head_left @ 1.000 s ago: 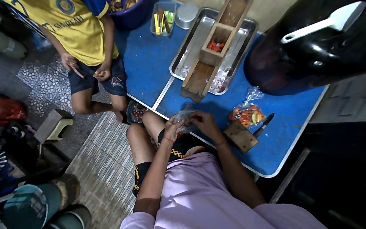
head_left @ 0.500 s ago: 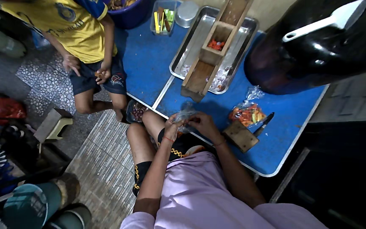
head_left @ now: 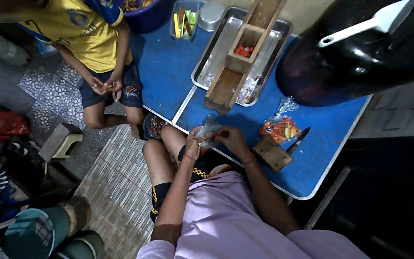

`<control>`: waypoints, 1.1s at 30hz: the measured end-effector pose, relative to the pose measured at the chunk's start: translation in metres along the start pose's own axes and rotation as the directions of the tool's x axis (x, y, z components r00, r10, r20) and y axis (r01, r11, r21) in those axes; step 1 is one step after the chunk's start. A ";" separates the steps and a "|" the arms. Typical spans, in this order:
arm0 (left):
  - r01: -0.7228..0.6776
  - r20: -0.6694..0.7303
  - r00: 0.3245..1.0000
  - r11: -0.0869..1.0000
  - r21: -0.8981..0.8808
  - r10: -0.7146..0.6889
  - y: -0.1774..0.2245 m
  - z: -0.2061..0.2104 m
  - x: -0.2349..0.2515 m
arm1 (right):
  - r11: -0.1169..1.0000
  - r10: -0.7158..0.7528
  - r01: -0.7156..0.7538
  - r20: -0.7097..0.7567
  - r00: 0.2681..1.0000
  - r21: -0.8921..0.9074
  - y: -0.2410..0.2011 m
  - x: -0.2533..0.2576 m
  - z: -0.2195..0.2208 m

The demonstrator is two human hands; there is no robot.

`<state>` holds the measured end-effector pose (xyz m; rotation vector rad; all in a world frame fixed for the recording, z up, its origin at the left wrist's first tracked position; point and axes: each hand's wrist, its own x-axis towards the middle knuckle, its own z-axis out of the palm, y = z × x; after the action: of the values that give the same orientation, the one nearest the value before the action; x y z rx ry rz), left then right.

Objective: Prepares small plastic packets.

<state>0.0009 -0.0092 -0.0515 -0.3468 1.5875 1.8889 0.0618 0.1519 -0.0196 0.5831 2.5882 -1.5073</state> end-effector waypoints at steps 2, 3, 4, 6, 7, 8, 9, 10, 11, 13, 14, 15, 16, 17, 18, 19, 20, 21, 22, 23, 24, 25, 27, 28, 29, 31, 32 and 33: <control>0.004 -0.016 1.000 1.000 0.022 -0.004 0.001 0.000 0.000 | 1.000 0.008 -0.008 -0.008 1.000 0.020 0.001 0.000 0.000; -0.005 -0.020 1.000 0.999 0.039 0.006 0.000 0.000 0.000 | 1.000 0.015 -0.015 -0.008 1.000 0.013 0.001 -0.001 0.000; -0.020 -0.022 1.000 0.998 0.060 0.021 -0.001 -0.001 0.001 | 1.000 0.028 -0.028 -0.006 1.000 -0.003 0.001 -0.001 0.000; -0.044 -0.021 0.999 0.994 0.096 0.046 -0.002 -0.002 0.002 | 0.998 0.059 -0.059 0.013 0.998 -0.027 0.000 0.000 -0.003; -0.048 -0.018 0.999 0.993 0.110 0.050 -0.002 -0.003 0.001 | 0.997 0.073 -0.073 0.028 0.997 -0.010 0.000 0.000 -0.005; -0.048 -0.016 0.999 0.992 0.119 0.050 -0.001 -0.003 0.001 | 0.997 0.074 -0.075 0.034 0.997 0.032 0.000 -0.001 -0.006; -0.049 -0.015 0.999 0.991 0.125 0.051 -0.001 -0.004 0.001 | 0.992 0.075 -0.079 0.042 0.996 0.096 0.000 -0.001 -0.009; -0.050 -0.015 0.998 0.990 0.131 0.053 0.000 -0.003 0.001 | 0.979 0.087 -0.096 0.056 0.995 0.181 0.001 -0.001 -0.011; -0.049 -0.016 0.999 0.990 0.134 0.052 0.000 -0.003 0.000 | 0.955 0.111 -0.127 0.073 0.991 0.267 0.002 -0.001 -0.013; -0.043 -0.021 0.999 0.990 0.134 0.046 0.001 -0.002 -0.001 | 0.880 0.171 -0.204 0.115 0.979 0.430 0.002 0.000 -0.015; -0.043 -0.020 0.999 0.991 0.130 0.046 0.001 -0.002 -0.001 | 0.833 0.196 -0.244 0.146 0.970 0.497 0.002 0.000 -0.017; -0.046 -0.016 0.999 0.991 0.124 0.049 0.001 -0.003 0.000 | 0.784 0.213 -0.275 0.174 0.961 0.556 0.002 0.001 -0.018; -0.050 -0.012 0.999 0.992 0.116 0.052 0.000 -0.003 0.000 | 0.736 0.223 -0.296 0.195 0.955 0.609 0.003 0.001 -0.019; -0.054 -0.011 0.998 0.992 0.113 0.055 0.000 -0.003 0.001 | 0.684 0.237 -0.316 0.210 0.949 0.658 0.003 0.002 -0.018; -0.058 -0.011 0.998 0.992 0.116 0.060 -0.001 -0.003 0.001 | 0.631 0.254 -0.337 0.224 0.941 0.698 0.003 0.003 -0.018; -0.061 -0.012 0.998 0.991 0.117 0.063 -0.002 -0.003 0.002 | 0.586 0.267 -0.356 0.241 0.933 0.728 0.002 0.004 -0.018; -0.061 -0.011 0.998 0.992 0.113 0.063 -0.002 -0.003 0.002 | 0.546 0.271 -0.370 0.259 0.927 0.752 0.001 0.003 -0.018; -0.060 -0.008 0.998 0.992 0.108 0.062 -0.002 -0.004 0.002 | 0.510 0.270 -0.379 0.275 0.923 0.772 0.001 0.003 -0.018; -0.059 -0.006 0.998 0.993 0.104 0.060 -0.002 -0.004 0.002 | 0.479 0.262 -0.383 0.288 0.921 0.790 0.001 0.003 -0.019; -0.058 -0.005 0.998 0.993 0.100 0.059 -0.002 -0.004 0.002 | 0.459 0.252 -0.384 0.297 0.921 0.801 0.000 0.002 -0.019; -0.059 -0.005 0.998 0.993 0.098 0.060 -0.002 -0.003 0.002 | 0.446 0.239 -0.383 0.304 0.922 0.809 -0.001 0.002 -0.019; -0.061 -0.005 0.998 0.994 0.096 0.062 -0.002 -0.003 0.003 | 0.436 0.225 -0.378 0.308 0.924 0.817 -0.001 0.003 -0.019; -0.061 -0.004 0.998 0.992 0.107 0.061 -0.001 -0.004 0.002 | 0.424 0.213 -0.372 0.308 0.927 0.826 -0.002 0.003 -0.019; -0.067 -0.001 0.998 0.990 0.124 0.067 -0.001 -0.004 0.001 | 0.413 0.217 -0.374 0.309 0.926 0.830 -0.001 0.004 -0.019; -0.087 -0.001 0.996 0.984 0.152 0.088 -0.001 -0.004 0.000 | 0.399 0.227 -0.377 0.309 0.924 0.836 -0.001 0.004 -0.019; -0.172 -0.014 0.983 0.939 0.297 0.185 0.001 -0.003 -0.004 | 0.387 0.231 -0.372 0.302 0.925 0.844 -0.001 0.004 -0.019; -0.226 -0.023 0.967 0.895 0.384 0.254 0.002 -0.002 -0.005 | 0.397 0.227 -0.359 0.289 0.930 0.845 0.000 0.005 -0.019; -0.292 -0.026 0.940 0.837 0.463 0.341 0.005 0.000 -0.007 | 0.425 0.220 -0.343 0.273 0.937 0.837 0.001 0.005 -0.018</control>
<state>0.0034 -0.0120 -0.0438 0.0265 2.2090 1.6702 0.0597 0.1693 -0.0120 0.8864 1.2825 -2.5538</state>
